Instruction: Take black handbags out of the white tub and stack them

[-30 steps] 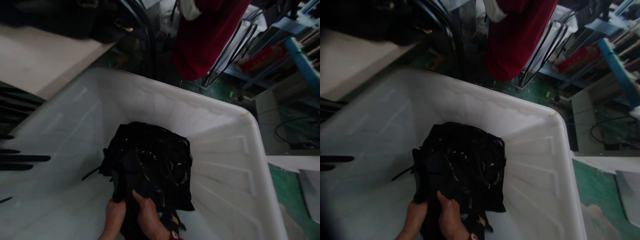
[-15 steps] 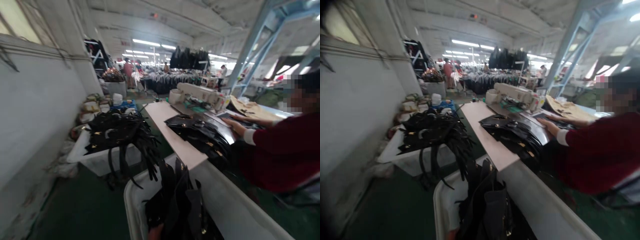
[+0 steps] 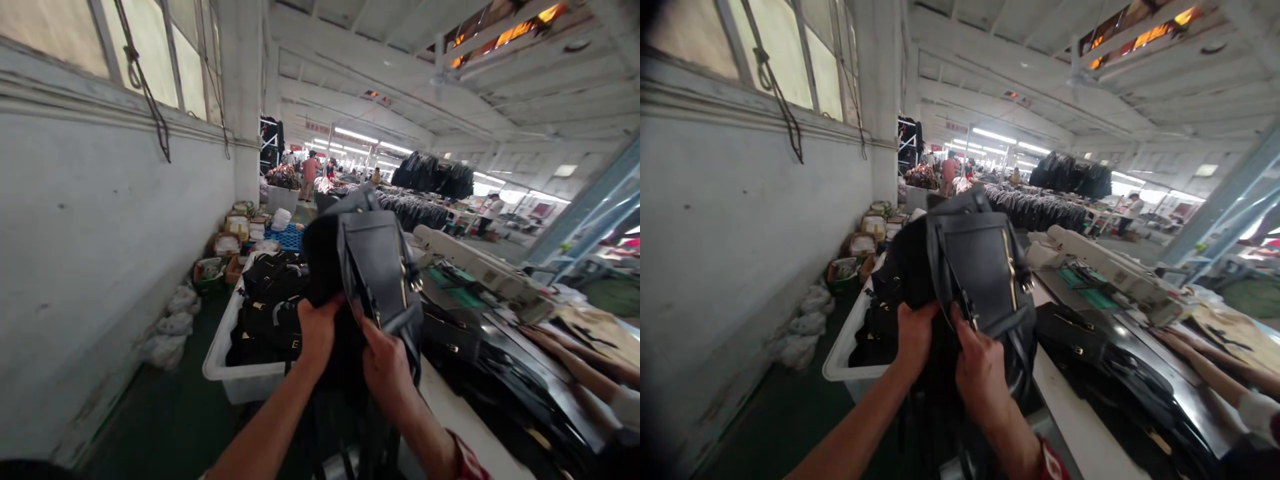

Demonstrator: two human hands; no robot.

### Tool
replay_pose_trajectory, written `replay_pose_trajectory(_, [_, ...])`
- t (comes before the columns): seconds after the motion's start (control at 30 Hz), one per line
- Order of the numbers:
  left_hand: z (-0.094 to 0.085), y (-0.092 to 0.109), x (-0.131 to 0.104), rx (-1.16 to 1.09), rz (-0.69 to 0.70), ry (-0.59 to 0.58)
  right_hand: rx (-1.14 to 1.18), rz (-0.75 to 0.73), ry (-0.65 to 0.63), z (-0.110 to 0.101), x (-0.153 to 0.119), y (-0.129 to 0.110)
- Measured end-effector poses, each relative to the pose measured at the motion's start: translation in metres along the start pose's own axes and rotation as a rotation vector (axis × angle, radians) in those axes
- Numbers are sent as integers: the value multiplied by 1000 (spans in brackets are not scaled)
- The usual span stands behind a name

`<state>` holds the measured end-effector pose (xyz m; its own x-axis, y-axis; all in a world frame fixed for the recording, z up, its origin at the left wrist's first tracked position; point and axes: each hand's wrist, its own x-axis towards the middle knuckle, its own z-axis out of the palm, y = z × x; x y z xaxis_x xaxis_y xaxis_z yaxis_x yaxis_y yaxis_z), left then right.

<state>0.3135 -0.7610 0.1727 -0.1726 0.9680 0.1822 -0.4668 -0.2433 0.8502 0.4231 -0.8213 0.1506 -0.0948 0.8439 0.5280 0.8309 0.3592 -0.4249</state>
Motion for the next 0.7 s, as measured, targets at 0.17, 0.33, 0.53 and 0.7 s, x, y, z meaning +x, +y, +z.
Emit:
replay_pose_trajectory(0.17, [-75, -86, 78, -38, -246, 374, -208, 25, -214, 113, 84, 30])
replay_pose_trajectory(0.33, [-183, -178, 30, 191, -668, 408, -210, 235, -456, 266, 43, 84])
replay_pose_trajectory(0.53, [-221, -215, -37, 423, -641, 189, -129, 429, -341, 304, 2, 107])
replay_pose_trajectory(0.7, [-154, -252, -76, 649, -520, -192, 66, 638, 19, 275, -148, 125])
